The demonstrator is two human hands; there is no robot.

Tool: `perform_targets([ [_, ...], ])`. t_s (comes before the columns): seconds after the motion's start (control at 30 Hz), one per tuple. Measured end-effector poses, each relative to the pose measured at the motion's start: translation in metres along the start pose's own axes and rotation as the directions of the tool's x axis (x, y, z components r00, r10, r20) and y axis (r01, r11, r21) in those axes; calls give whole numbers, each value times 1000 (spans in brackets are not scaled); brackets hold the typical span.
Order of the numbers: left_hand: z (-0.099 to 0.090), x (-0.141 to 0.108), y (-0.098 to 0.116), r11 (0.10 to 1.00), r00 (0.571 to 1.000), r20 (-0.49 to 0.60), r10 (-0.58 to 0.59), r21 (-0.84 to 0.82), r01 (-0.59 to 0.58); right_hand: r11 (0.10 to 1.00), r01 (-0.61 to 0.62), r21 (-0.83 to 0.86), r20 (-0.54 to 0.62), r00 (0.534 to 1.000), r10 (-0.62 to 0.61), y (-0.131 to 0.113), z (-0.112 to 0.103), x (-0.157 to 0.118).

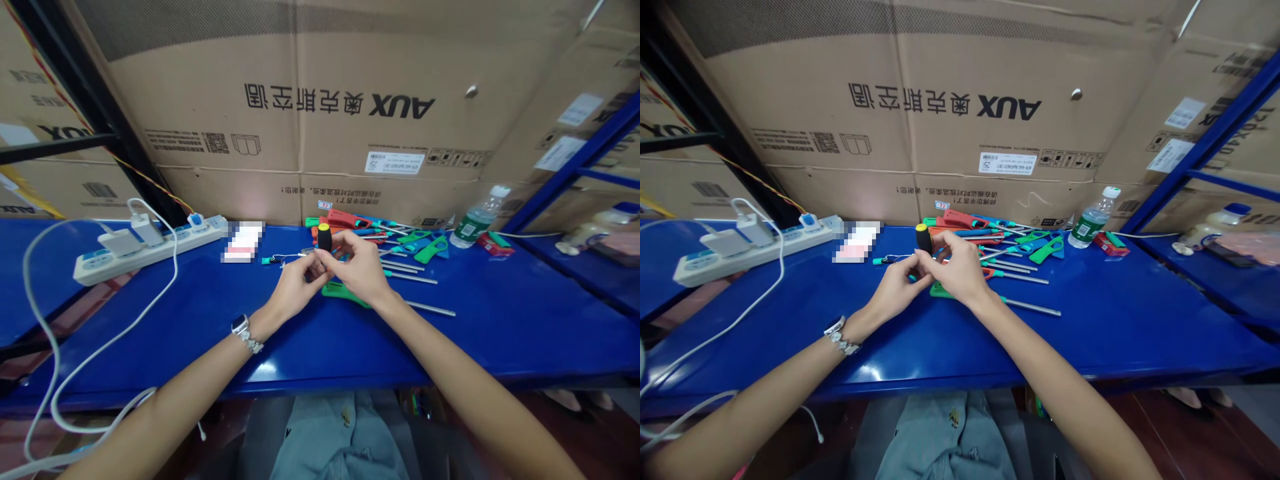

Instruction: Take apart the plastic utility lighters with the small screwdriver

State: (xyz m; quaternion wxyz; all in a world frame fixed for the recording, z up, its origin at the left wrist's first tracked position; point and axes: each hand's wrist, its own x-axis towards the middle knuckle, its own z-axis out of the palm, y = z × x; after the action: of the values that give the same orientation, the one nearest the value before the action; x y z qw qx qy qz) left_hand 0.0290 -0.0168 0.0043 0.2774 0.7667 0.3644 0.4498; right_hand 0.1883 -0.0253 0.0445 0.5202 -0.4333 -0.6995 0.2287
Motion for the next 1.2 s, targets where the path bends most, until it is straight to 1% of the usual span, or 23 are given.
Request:
perform_targets([
  [0.07, -4, 0, -1, 1000, 998, 64, 19, -18, -18, 999, 17, 31, 93, 995, -20, 0, -6, 1],
  [0.17, -10, 0, -4, 999, 985, 166, 49, -22, -46, 999, 42, 32, 219, 975, -48, -1, -18, 1],
  [0.2, -10, 1, -5, 999, 984, 173, 52, -10, -51, 999, 49, 24, 241, 969, -53, -1, -21, 1],
  [0.27, -9, 2, -6, 999, 989, 144, 45, 18, -48, 998, 58, -10, 251, 967, -54, 0, -25, -2],
  [0.3, -8, 3, -6, 999, 993, 115, 32, 33, -37, 998, 55, -26, 234, 971, -47, 1, -25, -4],
  [0.37, -4, 4, -5, 999, 999, 54, 2, 49, -4, 999, 29, -32, 164, 986, -23, 1, -22, -7],
  [0.47, 2, 3, -4, 999, 1000, -6, -29, 17, 29, 998, -18, 55, 36, 999, 17, 0, -10, -9],
  [0.53, 6, 3, -3, 999, 999, -28, -39, -18, 39, 996, -27, 89, -23, 999, 30, -2, -2, -8],
  [0.63, 9, 4, -3, 997, 997, -45, -61, -53, 58, 999, -30, 44, -71, 997, 33, -5, 3, -7],
  [0.7, 8, 4, -4, 996, 997, -37, -75, -55, 72, 1000, -17, 13, -63, 998, 18, -5, 0, -5],
  [0.77, 3, 3, -7, 999, 999, 12, -51, -7, 52, 999, -1, 38, 19, 1000, 0, -4, -6, -3],
  [0.83, -4, 1, -11, 997, 991, 133, 10, 72, -20, 994, -11, 107, 173, 985, -7, -2, -15, 2],
  [0.9, -11, 0, -15, 983, 957, 283, 65, 148, -111, 982, -60, 179, 312, 950, 1, -1, -23, 7],
  [0.97, -15, -1, -15, 959, 923, 378, 75, 228, -171, 968, -103, 228, 376, 927, 10, -1, -26, 11],
  [1.0, -16, -2, -14, 945, 913, 401, 69, 266, -188, 964, -113, 241, 371, 928, 16, -1, -25, 12],
  [1.03, -17, -2, -13, 933, 910, 410, 60, 302, -197, 963, -112, 246, 341, 940, 22, 0, -23, 13],
  [1.07, -16, -2, -12, 922, 910, 411, 48, 333, -199, 966, -102, 238, 291, 956, 29, 0, -19, 13],
  [1.13, -14, -2, -9, 904, 916, 400, 28, 382, -194, 980, -82, 184, 153, 987, 54, 1, -10, 11],
  [1.2, -12, -3, -8, 892, 923, 384, 16, 412, -187, 990, -76, 118, 25, 997, 74, 2, 1, 8],
])
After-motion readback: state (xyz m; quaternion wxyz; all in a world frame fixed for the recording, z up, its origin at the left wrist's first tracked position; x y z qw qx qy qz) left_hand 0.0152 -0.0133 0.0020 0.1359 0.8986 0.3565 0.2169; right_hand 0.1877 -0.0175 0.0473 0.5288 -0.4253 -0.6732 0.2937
